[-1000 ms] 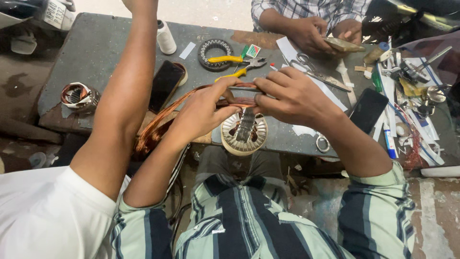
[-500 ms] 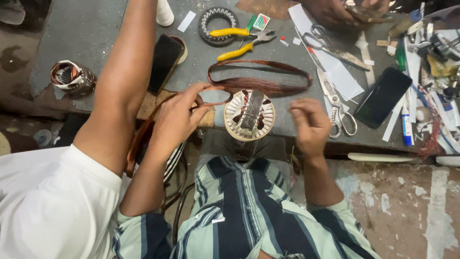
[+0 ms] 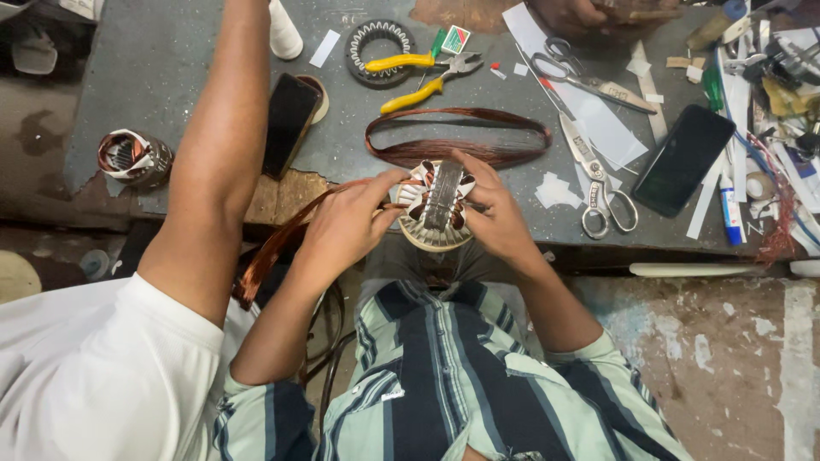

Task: The person winds copper wire around a motor stator core, carefully threading the wire through slots and adjusting its position. The person also handles a small white paper or tape piece to secure the winding.

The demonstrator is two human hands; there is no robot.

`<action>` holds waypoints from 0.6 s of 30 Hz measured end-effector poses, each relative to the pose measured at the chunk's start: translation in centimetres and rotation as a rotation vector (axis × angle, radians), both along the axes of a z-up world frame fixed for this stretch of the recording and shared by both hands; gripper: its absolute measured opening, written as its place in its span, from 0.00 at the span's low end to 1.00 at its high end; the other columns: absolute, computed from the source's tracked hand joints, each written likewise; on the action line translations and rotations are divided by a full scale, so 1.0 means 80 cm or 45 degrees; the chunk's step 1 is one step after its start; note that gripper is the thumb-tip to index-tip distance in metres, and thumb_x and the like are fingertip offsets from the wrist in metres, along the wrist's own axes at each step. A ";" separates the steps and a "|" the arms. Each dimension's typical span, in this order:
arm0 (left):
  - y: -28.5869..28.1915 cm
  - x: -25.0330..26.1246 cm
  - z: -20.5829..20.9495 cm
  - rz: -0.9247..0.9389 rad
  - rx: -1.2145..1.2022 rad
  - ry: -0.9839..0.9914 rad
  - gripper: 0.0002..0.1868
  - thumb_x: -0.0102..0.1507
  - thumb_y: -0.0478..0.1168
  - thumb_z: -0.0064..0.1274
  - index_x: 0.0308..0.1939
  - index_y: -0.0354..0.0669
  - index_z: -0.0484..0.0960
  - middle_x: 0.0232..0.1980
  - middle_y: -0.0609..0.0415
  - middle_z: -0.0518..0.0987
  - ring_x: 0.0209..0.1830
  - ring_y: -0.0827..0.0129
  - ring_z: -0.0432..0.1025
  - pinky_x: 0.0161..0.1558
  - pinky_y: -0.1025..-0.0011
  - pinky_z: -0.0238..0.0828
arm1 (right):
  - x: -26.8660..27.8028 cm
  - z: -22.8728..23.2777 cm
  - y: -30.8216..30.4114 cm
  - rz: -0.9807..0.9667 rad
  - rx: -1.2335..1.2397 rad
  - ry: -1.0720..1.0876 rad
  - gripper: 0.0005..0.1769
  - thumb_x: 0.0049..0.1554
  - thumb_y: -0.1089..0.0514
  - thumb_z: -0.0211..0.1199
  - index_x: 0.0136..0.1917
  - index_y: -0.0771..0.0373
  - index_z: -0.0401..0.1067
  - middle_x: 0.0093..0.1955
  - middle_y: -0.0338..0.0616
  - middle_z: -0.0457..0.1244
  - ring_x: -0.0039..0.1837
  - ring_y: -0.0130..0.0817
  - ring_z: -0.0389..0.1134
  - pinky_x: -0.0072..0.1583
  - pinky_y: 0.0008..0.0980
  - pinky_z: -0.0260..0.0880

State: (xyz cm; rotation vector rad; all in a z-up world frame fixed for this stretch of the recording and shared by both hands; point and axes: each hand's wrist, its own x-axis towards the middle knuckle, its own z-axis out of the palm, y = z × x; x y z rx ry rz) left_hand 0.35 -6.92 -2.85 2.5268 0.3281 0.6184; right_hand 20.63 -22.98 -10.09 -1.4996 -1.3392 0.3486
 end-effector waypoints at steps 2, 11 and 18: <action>-0.001 0.005 0.001 -0.017 0.009 0.008 0.26 0.60 0.38 0.60 0.62 0.49 0.73 0.49 0.41 0.83 0.51 0.44 0.77 0.48 0.52 0.74 | 0.002 0.002 0.000 0.021 -0.014 0.033 0.23 0.54 0.63 0.57 0.63 0.63 0.76 0.80 0.55 0.56 0.82 0.53 0.52 0.80 0.47 0.45; 0.008 0.003 0.008 -0.034 0.045 0.182 0.33 0.61 0.40 0.60 0.70 0.52 0.69 0.50 0.38 0.82 0.46 0.42 0.77 0.44 0.50 0.73 | -0.005 0.009 -0.011 -0.058 0.029 0.149 0.16 0.54 0.64 0.62 0.57 0.66 0.77 0.72 0.51 0.64 0.76 0.47 0.61 0.76 0.43 0.55; 0.036 -0.017 -0.032 -0.177 0.170 -0.023 0.33 0.66 0.39 0.57 0.75 0.53 0.66 0.54 0.41 0.82 0.50 0.49 0.79 0.49 0.57 0.76 | 0.020 -0.028 -0.045 -0.014 0.101 0.766 0.08 0.61 0.66 0.59 0.51 0.70 0.77 0.63 0.55 0.68 0.65 0.41 0.68 0.69 0.41 0.66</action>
